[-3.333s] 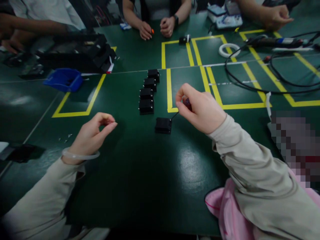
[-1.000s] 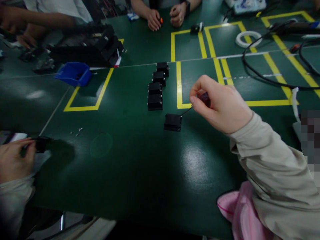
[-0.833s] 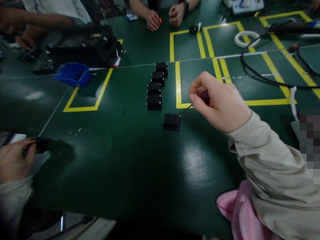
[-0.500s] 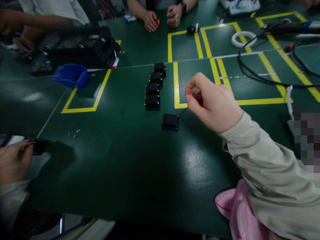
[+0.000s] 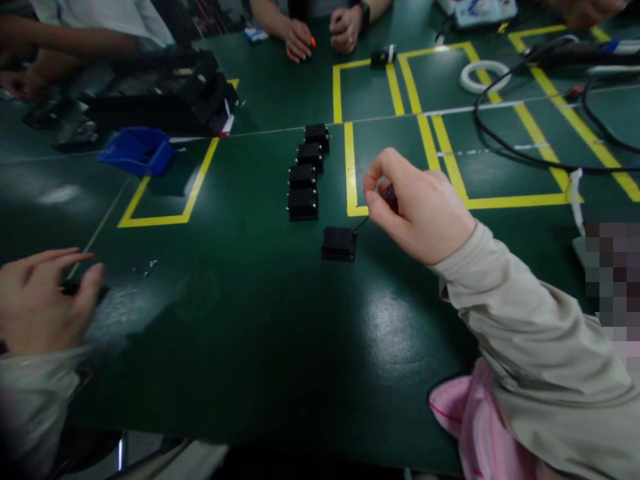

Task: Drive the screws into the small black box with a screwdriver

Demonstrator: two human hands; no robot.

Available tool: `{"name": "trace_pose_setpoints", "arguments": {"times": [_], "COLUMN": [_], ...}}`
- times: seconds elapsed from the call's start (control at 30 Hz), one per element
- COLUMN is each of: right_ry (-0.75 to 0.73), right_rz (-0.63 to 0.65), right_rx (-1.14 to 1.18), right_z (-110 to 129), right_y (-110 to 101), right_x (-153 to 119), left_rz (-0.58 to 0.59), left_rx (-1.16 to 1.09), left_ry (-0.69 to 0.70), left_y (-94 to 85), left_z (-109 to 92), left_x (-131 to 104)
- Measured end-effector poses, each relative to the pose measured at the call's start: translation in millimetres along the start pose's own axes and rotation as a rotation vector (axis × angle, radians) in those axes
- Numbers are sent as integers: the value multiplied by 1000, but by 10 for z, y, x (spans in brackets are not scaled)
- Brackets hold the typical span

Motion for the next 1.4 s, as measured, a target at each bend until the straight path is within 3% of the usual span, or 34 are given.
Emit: {"name": "trace_pose_setpoints", "arguments": {"times": [0.07,0.13,0.27,0.37,0.47,0.57,0.67,0.93,1.13,1.33,1.4], "right_ry": [1,1,-22,-48,-25,-1,28,1,60,78,79], "right_rz": [-3,-8,-28,-43,-19,-7,88,255,167,234,188], "right_rx": [2,0,-7,-14,-24,-80,-226,-232,-285,-345,-391], "right_z": [7,13,15,10,1,21,27,115,154,195,196], "right_y": [-3,-7,-8,-4,12,4,40,132,117,117,60], "right_x": [-2,-5,-12,-17,-17,5,65,241,190,167,163], "left_rz": [-59,-41,148,296,402,503,541,552,561,558,557], "left_rx": [19,-65,-284,-417,-461,-386,-363,-449,-479,-496,-500], "left_ry": [184,371,652,812,900,868,849,833,826,829,829], "left_y": [-19,1,145,318,543,801,923,976,1002,1023,1030], "left_z": [-658,-1331,-2497,-3130,-3507,-3648,-3667,-3639,-3635,-3625,-3623], "left_x": [-41,-113,-288,-420,-506,-520,-520,-500,-497,-501,-501]}}
Point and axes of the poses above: each hand's wrist, its own x-axis towards the middle knuckle, its own y-axis out of the palm, z = x × y, the point moved 7 cm from there along x, towards the middle knuckle, and after that the axes turned 11 degrees about -y, right-handed, at the moved point
